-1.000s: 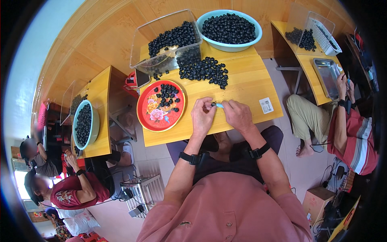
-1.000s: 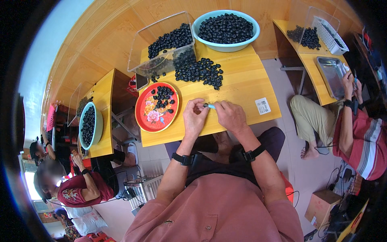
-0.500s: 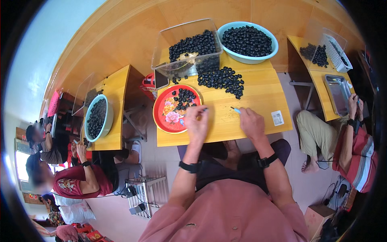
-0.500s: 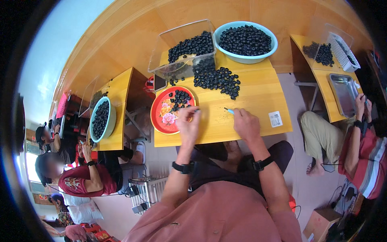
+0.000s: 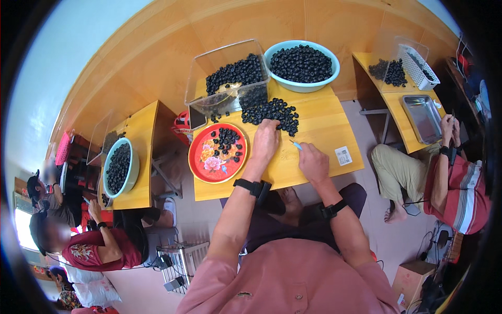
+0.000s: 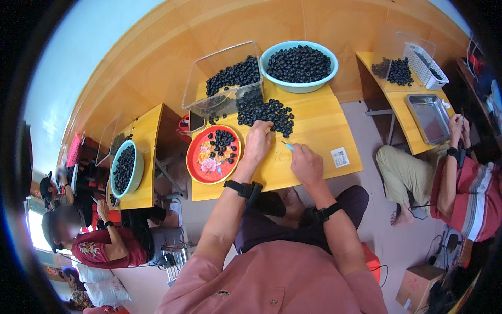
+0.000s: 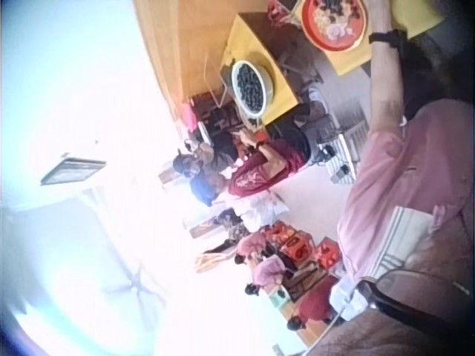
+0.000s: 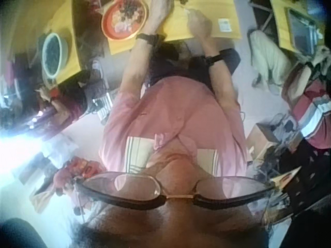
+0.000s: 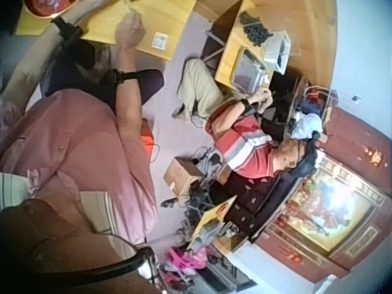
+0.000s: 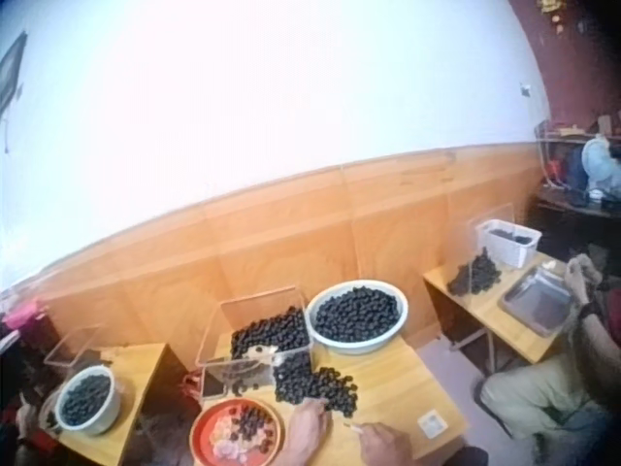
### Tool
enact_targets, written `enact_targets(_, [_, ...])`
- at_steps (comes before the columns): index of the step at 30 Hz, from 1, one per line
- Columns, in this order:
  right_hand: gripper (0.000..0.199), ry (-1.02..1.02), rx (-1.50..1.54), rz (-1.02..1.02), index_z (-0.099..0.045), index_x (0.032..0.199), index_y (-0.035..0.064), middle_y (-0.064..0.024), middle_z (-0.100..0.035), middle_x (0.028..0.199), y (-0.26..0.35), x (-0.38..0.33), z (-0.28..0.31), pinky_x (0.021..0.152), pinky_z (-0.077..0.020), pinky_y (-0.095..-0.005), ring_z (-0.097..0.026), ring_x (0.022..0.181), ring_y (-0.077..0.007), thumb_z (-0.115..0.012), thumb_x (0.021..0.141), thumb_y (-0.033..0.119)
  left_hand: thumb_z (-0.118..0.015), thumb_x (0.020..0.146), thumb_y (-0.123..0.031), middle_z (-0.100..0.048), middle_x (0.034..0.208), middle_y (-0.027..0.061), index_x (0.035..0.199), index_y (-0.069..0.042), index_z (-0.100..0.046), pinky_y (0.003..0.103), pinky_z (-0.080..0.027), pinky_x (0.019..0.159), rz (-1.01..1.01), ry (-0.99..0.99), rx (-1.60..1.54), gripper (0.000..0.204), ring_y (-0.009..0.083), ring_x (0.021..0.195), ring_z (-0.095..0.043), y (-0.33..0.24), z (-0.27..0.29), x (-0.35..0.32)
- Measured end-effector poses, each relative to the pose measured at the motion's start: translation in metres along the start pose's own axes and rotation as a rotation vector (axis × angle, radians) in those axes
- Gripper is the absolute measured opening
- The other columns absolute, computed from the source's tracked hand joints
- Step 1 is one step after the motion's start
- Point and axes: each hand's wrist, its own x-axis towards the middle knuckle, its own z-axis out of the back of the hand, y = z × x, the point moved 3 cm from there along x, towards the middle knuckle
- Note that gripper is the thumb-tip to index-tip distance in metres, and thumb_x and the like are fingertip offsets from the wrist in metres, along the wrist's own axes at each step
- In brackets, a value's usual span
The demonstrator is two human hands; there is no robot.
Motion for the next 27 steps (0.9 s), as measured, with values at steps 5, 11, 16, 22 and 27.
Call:
enact_targets(5, [0.008, -0.002, 0.011, -0.013, -0.066, 0.098, 0.0088, -0.0105, -0.066, 0.082, -0.002, -0.001, 0.000, 0.062, -0.0563, -0.0452, -0.069, 0.071, -0.0330, -0.065, 0.093, 0.016, -0.073, 0.083, -0.003, -0.067, 0.100, 0.0210, 0.104, -0.001, -0.073, 0.048, -0.055, 0.088, 0.047, 0.185, 0.134, 0.022, 0.0405, 0.099, -0.066, 0.005, -0.014, 0.002])
enact_targets(11, [0.008, -0.040, 0.031, 0.053, -0.067, 0.095, 0.0086, -0.0097, -0.066, 0.080, 0.002, 0.000, 0.002, 0.061, -0.0561, -0.0439, -0.069, 0.070, -0.0320, -0.065, 0.093, 0.016, -0.073, 0.081, -0.003, -0.068, 0.099, 0.0220, 0.100, -0.002, -0.074, 0.049, -0.056, 0.084, 0.090, 0.199, 0.117, 0.019, 0.0419, 0.090, -0.068, 0.002, -0.007, -0.009])
enact_targets(16, [0.006, -0.041, -0.007, 0.056, -0.066, 0.092, 0.0084, -0.0093, -0.066, 0.079, 0.003, -0.001, 0.002, 0.059, -0.0559, -0.0432, -0.069, 0.069, -0.0308, -0.065, 0.093, 0.014, -0.073, 0.081, -0.003, -0.068, 0.100, 0.0219, 0.101, -0.001, -0.074, 0.045, -0.058, 0.078, 0.010, 0.054, 0.034, 0.020, 0.0386, 0.084, -0.070, -0.003, 0.002, -0.017])
enact_targets(22, [0.005, -0.025, -0.006, 0.080, -0.065, 0.091, 0.0077, -0.0093, -0.064, 0.078, 0.003, 0.000, 0.003, 0.059, -0.0558, -0.0421, -0.069, 0.071, -0.0295, -0.064, 0.092, 0.012, -0.077, 0.085, -0.006, -0.071, 0.099, 0.0129, 0.105, 0.000, -0.075, 0.030, -0.057, 0.077, 0.389, -0.069, -0.205, 0.020, 0.0193, 0.082, -0.070, -0.027, 0.013, -0.054])
enact_targets(27, [0.004, -0.037, 0.006, 0.101, -0.065, 0.092, 0.0076, -0.0090, -0.062, 0.077, 0.006, 0.001, 0.005, 0.059, -0.0555, -0.0420, -0.069, 0.071, -0.0285, -0.064, 0.091, 0.011, -0.077, 0.087, -0.001, -0.070, 0.096, 0.0103, 0.104, 0.002, -0.074, 0.029, -0.057, 0.076, 0.496, -0.118, -0.420, 0.017, 0.0162, 0.084, -0.071, -0.030, 0.002, -0.080])
